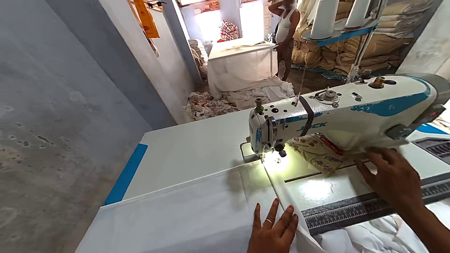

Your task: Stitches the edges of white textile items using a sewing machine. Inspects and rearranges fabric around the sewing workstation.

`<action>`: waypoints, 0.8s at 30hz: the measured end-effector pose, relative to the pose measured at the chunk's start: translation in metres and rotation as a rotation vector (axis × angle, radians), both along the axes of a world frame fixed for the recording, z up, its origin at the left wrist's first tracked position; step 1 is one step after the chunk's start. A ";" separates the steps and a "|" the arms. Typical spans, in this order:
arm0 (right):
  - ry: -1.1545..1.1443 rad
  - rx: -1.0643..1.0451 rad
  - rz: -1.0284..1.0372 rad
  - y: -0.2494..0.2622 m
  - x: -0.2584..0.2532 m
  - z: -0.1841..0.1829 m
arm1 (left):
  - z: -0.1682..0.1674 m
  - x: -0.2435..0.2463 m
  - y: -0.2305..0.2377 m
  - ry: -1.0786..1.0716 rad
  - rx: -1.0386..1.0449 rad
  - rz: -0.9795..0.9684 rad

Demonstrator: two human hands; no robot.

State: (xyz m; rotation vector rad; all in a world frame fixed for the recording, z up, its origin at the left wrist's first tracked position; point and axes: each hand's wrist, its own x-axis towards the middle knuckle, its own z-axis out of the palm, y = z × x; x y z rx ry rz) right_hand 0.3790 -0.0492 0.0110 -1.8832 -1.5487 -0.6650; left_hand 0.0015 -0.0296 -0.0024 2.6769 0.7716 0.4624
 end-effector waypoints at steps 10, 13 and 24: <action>-0.055 -0.532 -0.159 0.101 -0.064 0.038 | 0.146 -0.027 0.015 0.744 -0.264 -0.019; -0.093 -0.599 -0.170 0.114 -0.062 0.040 | 0.147 -0.071 0.072 0.054 0.386 0.158; 0.032 -0.473 0.116 0.088 -0.121 0.026 | 0.088 -0.200 0.122 -0.444 0.260 0.672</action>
